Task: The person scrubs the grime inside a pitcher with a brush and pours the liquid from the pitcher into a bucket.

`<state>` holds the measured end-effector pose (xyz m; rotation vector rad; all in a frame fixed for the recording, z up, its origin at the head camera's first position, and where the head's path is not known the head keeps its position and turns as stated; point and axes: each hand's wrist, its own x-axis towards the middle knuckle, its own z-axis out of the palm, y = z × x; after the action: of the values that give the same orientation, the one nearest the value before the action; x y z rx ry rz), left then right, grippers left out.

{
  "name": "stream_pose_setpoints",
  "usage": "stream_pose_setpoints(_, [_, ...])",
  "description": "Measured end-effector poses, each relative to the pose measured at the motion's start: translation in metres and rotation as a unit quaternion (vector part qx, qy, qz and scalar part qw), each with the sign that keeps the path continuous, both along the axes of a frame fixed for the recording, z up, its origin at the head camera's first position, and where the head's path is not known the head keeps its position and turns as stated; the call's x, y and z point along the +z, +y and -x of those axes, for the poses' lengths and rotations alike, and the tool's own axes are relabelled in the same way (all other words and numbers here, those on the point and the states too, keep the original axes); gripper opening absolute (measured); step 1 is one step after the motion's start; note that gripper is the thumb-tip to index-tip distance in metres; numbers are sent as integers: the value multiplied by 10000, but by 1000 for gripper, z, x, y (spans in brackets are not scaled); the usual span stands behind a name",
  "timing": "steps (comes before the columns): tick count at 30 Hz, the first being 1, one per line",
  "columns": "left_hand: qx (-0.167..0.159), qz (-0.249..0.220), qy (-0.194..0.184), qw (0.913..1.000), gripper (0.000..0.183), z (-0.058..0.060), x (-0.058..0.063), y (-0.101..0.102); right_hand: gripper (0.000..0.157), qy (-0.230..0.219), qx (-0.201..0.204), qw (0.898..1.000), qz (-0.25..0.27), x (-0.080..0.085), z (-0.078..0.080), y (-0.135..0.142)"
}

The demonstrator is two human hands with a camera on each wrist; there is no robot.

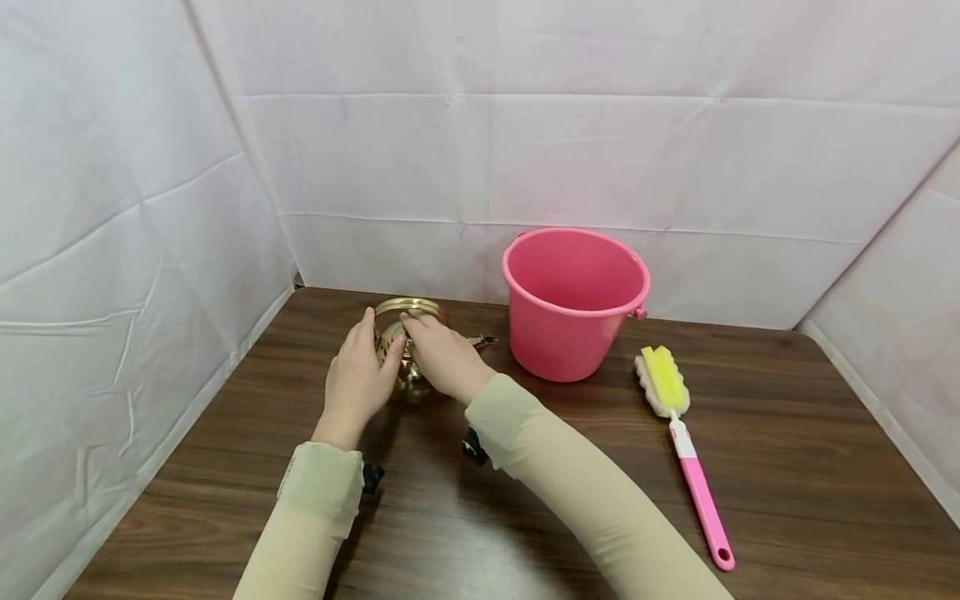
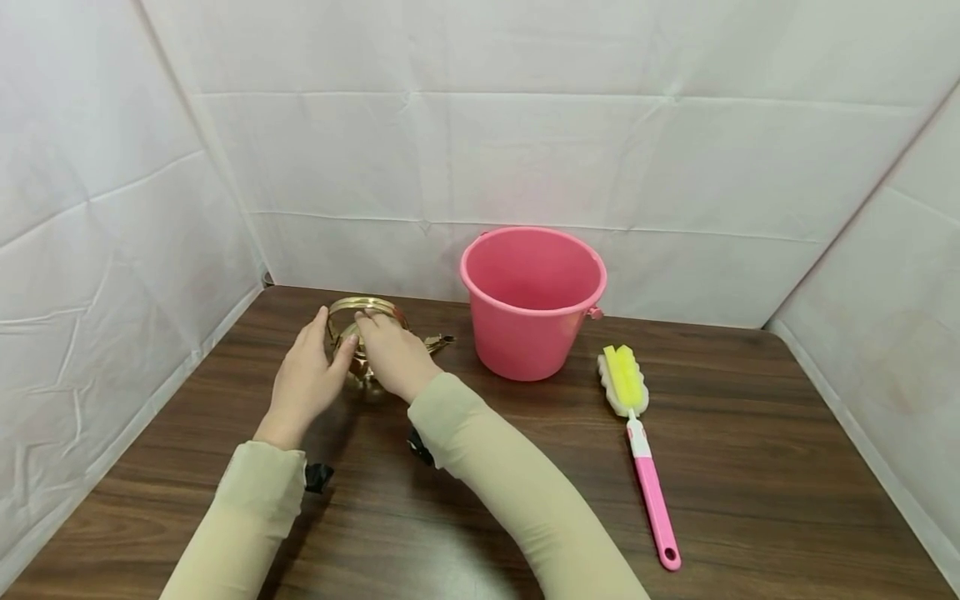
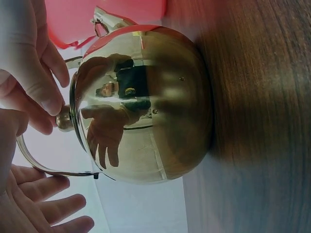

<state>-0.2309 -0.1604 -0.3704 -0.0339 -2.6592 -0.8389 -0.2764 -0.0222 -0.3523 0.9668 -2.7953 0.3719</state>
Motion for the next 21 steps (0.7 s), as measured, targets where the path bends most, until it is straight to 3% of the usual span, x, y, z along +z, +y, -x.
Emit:
stream_pose_setpoints(5, [-12,-51,-44,10000,70,-1,0,2,45,-161,-199,9996,-97,1,3,-2])
stream_pose_setpoints(11, [-1,-38,27,10000,70,0,-1,3,43,-17,-244,9996,-160,0,6,-4])
stream_pose_setpoints(21, [234,92,642,9976,45,4,1,-1,35,375,-308,9987,-173,-3,9,-9])
